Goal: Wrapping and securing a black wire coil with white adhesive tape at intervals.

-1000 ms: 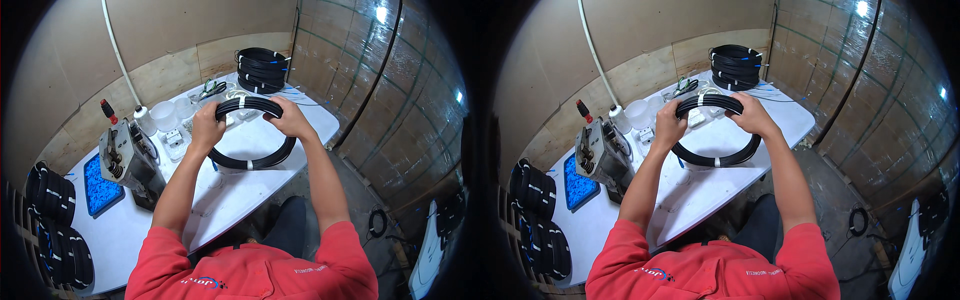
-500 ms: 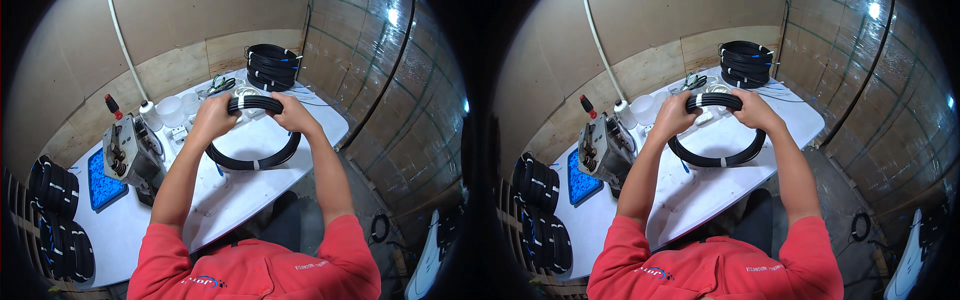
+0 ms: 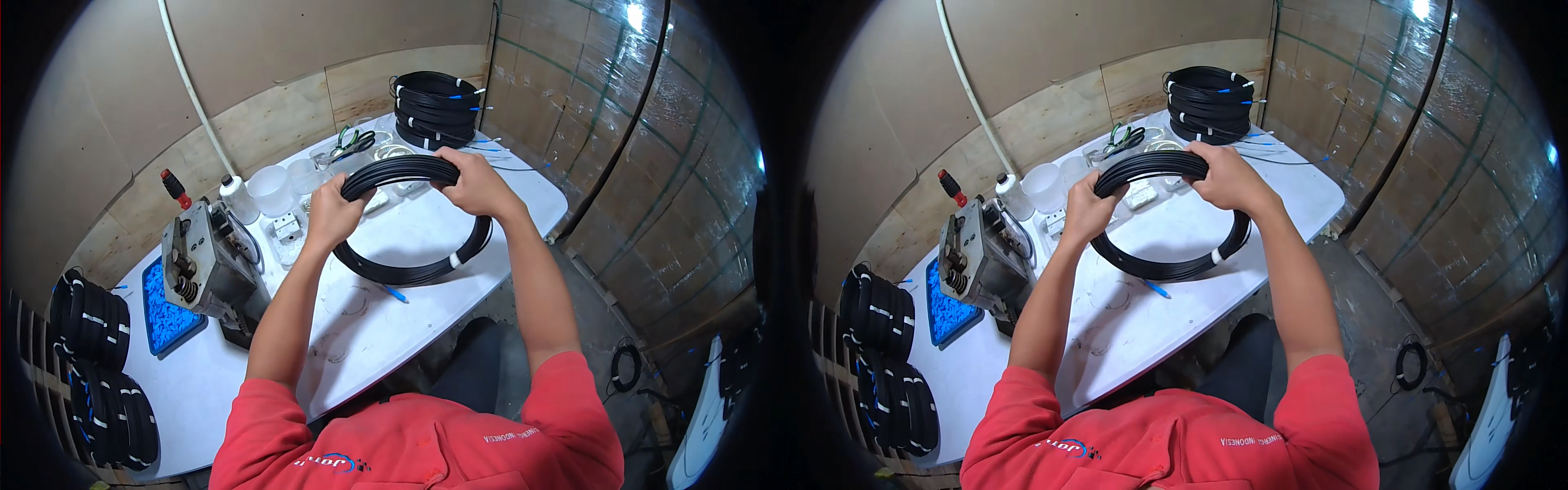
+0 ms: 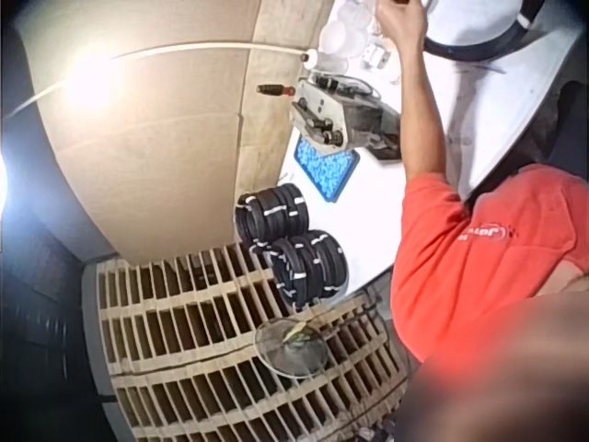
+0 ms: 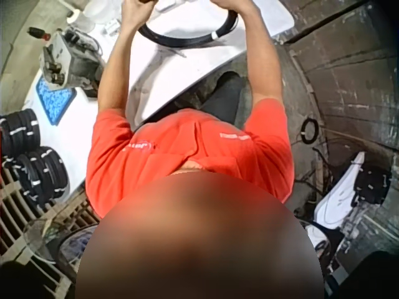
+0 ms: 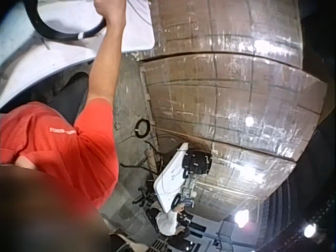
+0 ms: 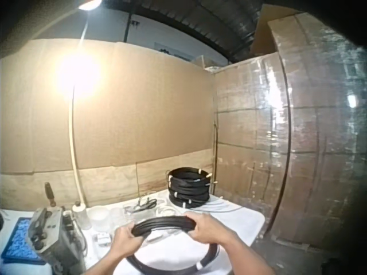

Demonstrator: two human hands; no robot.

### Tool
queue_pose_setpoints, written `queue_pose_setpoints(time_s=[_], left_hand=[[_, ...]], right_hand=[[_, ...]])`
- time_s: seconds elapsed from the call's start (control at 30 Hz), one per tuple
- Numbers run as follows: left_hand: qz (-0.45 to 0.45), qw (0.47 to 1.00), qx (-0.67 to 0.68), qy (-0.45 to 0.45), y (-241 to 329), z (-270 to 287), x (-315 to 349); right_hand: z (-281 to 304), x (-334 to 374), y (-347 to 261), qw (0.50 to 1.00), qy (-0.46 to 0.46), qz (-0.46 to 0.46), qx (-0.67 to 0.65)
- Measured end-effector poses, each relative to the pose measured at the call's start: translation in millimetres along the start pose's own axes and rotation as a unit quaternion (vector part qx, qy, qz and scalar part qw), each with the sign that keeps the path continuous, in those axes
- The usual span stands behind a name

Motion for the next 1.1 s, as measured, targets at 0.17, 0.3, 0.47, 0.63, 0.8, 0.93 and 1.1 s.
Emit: queue_pose_setpoints(time_s=[0.17, 0.3, 0.47, 0.63, 0.8, 0.93, 1.1], left_hand=[[-0.037, 0.995, -0.089, -0.017, 24, 3, -1], [-0.097, 0.986, -0.133, -0.019, 47, 5, -7], [-0.083, 0.98, -0.18, -0.008, 38, 1, -14], [-0.068, 0.978, -0.198, -0.022, 37, -8, -22], [-0.063, 0.974, -0.214, -0.031, 42, -14, -23], [-0.057, 0.973, -0.22, -0.031, 44, -15, -22], [-0.055, 0.972, -0.224, -0.034, 43, -14, -23]], right_hand=[[-20, -15, -17, 0.995, -0.079, 0.016, 0.066], [-35, -27, -48, 0.985, -0.123, 0.002, 0.122], [-28, -22, -32, 0.997, -0.056, 0.039, 0.029], [-24, -17, 5, 0.994, -0.07, -0.059, 0.063], [-32, -16, 19, 0.99, -0.106, -0.076, -0.061], [-32, -13, 23, 0.988, -0.098, -0.088, -0.078], [-31, -13, 21, 0.991, -0.081, -0.078, -0.076]])
Point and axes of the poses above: each hand's wrist, its own x-axis away from the middle knuckle, its own z-axis out of the back of the hand, y = z × x, the point moved 10 cm from there along -x, towards the middle knuckle, and after that the axes turned 9 degrees about z, right-handed, at the moved point
